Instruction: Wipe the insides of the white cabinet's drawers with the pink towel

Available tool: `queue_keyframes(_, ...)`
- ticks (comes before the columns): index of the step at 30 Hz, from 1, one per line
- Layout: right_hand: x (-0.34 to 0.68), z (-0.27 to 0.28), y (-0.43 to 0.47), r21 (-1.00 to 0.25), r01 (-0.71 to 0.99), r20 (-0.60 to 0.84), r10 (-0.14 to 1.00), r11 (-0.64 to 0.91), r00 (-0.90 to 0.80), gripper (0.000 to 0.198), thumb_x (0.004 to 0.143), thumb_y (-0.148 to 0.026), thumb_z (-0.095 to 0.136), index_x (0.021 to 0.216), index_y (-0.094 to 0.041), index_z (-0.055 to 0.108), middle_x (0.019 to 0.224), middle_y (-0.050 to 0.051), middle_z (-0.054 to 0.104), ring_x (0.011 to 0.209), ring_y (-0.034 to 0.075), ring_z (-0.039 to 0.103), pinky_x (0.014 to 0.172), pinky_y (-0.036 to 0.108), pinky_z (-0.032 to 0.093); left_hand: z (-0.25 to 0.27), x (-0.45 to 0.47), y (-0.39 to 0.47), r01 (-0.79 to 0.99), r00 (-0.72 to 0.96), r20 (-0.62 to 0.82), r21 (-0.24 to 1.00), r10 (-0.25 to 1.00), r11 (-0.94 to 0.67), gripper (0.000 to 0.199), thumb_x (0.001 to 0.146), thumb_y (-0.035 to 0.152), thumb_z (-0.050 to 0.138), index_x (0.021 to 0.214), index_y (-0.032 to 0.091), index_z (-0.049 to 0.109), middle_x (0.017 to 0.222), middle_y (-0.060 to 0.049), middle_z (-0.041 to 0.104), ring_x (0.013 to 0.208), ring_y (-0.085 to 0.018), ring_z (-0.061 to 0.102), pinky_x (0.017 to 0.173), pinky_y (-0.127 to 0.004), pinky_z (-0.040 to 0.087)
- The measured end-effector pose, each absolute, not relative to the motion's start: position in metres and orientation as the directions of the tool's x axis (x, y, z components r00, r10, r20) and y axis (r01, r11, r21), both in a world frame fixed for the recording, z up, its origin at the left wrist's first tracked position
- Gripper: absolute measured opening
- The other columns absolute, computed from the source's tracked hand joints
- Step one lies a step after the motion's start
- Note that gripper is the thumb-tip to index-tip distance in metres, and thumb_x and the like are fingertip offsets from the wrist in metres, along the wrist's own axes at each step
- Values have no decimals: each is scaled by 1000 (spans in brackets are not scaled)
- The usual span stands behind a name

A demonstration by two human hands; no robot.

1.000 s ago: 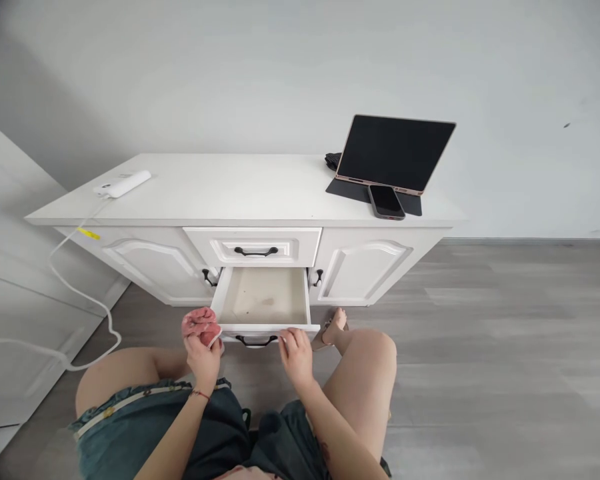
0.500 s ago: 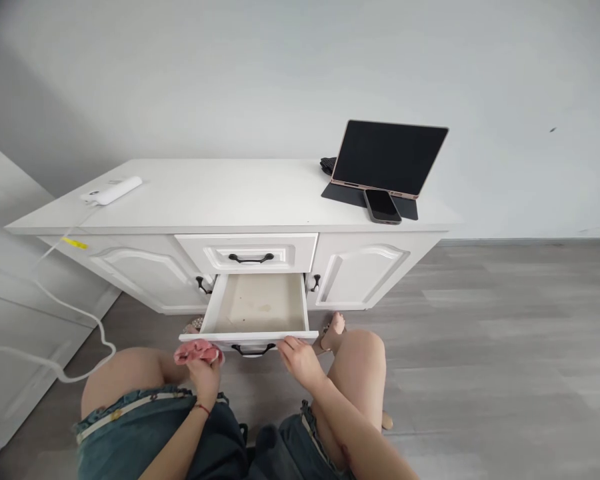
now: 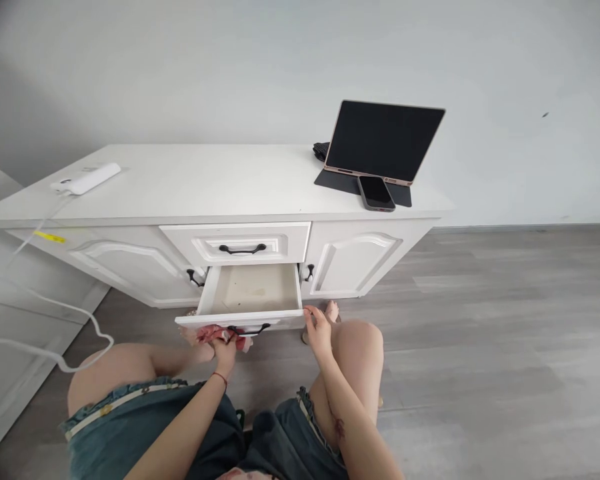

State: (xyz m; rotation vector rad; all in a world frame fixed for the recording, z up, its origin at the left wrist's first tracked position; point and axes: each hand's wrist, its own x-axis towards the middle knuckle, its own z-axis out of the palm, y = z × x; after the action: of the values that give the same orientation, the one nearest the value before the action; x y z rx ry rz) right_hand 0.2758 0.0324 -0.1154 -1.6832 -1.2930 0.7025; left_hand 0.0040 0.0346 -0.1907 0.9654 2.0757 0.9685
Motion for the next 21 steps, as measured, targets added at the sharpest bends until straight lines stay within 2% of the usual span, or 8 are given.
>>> queue_keyframes(3, 271, -113, 35, -919, 385, 52, 939, -88, 339, 46, 85, -52, 42, 103, -15, 64, 94, 12, 68, 88, 24, 62, 77, 36, 48, -186, 22, 39, 22, -488, -413, 875, 769, 484, 20, 78, 10, 49, 92, 22, 40, 92, -3, 62, 93, -19, 63, 81, -37, 51)
queue_keyframes(5, 268, -112, 37, -939, 335, 59, 917, -83, 395, 46, 82, -54, 46, 102, -16, 62, 97, 12, 67, 92, 25, 61, 81, 36, 48, -183, 36, 40, -181, -427, -506, 860, 750, 477, 25, 74, 4, 51, 91, 22, 43, 90, -1, 65, 86, -16, 65, 76, -32, 52)
queue_keyframes(7, 268, -113, 39, -953, 288, 47, 893, -93, 447, 45, 81, -56, 47, 97, -17, 62, 96, 11, 67, 93, 25, 60, 82, 37, 47, -180, 52, 40, -359, -361, -581, 808, 729, 467, 27, 71, 1, 56, 89, 21, 48, 86, -2, 67, 82, -16, 67, 74, -30, 53)
queue_keyframes(10, 268, -119, 41, -979, 159, -43, 889, -129, 456, 47, 80, -61, 47, 89, -17, 63, 89, 9, 66, 87, 24, 59, 75, 36, 49, -177, 80, 40, -560, -250, -678, 684, 691, 468, 23, 68, 0, 63, 81, 17, 55, 76, -4, 68, 73, -17, 67, 70, -30, 53)
queue_keyframes(14, 272, -124, 45, -988, -12, -141, 886, -152, 442, 54, 75, -66, 49, 88, -17, 66, 90, 9, 65, 90, 24, 57, 70, 33, 49, -169, 122, 41, -721, -125, -755, 515, 643, 464, 21, 70, -4, 62, 73, 16, 57, 73, -4, 67, 66, -15, 65, 65, -27, 53)
queue_keyframes(18, 277, -117, 47, -989, 89, -67, 891, -118, 449, 54, 77, -65, 48, 81, -16, 70, 84, 6, 67, 87, 22, 57, 79, 32, 45, -154, 155, 44, -787, 28, -785, 365, 619, 498, 20, 74, -7, 56, 73, 13, 59, 71, -7, 67, 63, -15, 64, 60, -26, 53)
queue_keyframes(21, 278, -109, 47, -985, 133, -42, 897, -111, 439, 57, 78, -66, 46, 78, -15, 72, 77, 6, 68, 83, 22, 58, 80, 31, 44, -141, 163, 49, -818, 135, -772, 266, 621, 510, 19, 75, -7, 53, 75, 10, 62, 71, -9, 67, 62, -16, 65, 57, -26, 54)
